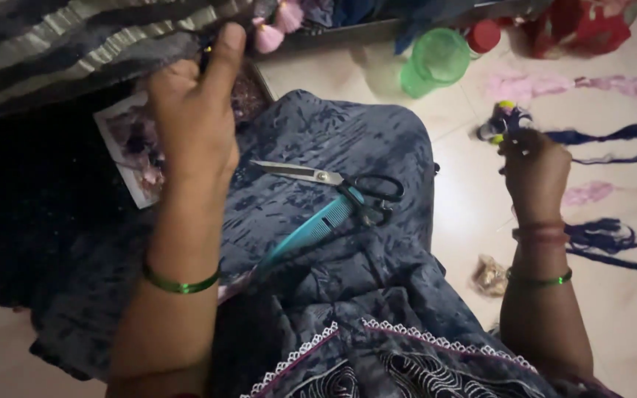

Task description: Attaching and trimming yarn fringes onto a striped fabric piece.

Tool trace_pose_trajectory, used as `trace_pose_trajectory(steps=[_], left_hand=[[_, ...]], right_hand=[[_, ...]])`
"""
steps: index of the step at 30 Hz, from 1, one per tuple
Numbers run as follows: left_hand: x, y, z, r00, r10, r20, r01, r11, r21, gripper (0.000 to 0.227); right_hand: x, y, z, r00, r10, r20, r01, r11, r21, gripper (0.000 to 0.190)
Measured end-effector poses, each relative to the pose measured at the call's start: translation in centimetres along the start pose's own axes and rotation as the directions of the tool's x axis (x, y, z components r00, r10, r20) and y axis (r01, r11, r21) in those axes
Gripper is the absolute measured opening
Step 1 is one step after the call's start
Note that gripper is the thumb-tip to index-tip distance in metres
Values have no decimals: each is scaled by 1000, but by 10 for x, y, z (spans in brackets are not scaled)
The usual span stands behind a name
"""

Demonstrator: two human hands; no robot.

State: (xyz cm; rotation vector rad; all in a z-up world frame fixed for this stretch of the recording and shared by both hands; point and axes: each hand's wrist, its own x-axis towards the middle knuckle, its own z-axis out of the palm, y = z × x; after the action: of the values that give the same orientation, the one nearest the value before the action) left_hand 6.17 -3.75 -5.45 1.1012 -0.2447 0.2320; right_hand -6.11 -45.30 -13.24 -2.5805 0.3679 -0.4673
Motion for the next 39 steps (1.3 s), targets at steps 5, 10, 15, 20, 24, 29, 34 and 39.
trace_pose_trajectory(steps=[5,10,15,20,24,29,34,39], left_hand=[[-4,-70,25,996,39,-83,-65,937,-344,16],[-11,-69,12,994,51,-97,-90,886,-456,16],[-11,-8,-17,997,72,15,-52,838,-542,20],[-20,17,-37,995,-26,94,78,787,-612,26],[-19,24,-32,987,-117,113,161,813,-559,34],[-21,26,-24,980,-182,83,197,799,-568,41],[-19,25,-19,977,-190,99,212,790,-575,42],[-19,14,-25,978,-181,106,209,812,-545,37]], right_hand=[[1,-51,31,986,-63,154,17,959,283,15],[-2,-87,63,932,-165,322,95,970,222,13],[5,-6,87,920,-372,120,358,925,123,10],[-10,125,137,963,-175,206,237,914,-330,21],[-39,194,187,936,-38,349,221,836,-502,22],[-47,184,201,895,-50,444,309,787,-534,18],[-30,174,197,838,126,531,275,743,-610,30],[-21,169,175,857,92,507,268,761,-590,34]])
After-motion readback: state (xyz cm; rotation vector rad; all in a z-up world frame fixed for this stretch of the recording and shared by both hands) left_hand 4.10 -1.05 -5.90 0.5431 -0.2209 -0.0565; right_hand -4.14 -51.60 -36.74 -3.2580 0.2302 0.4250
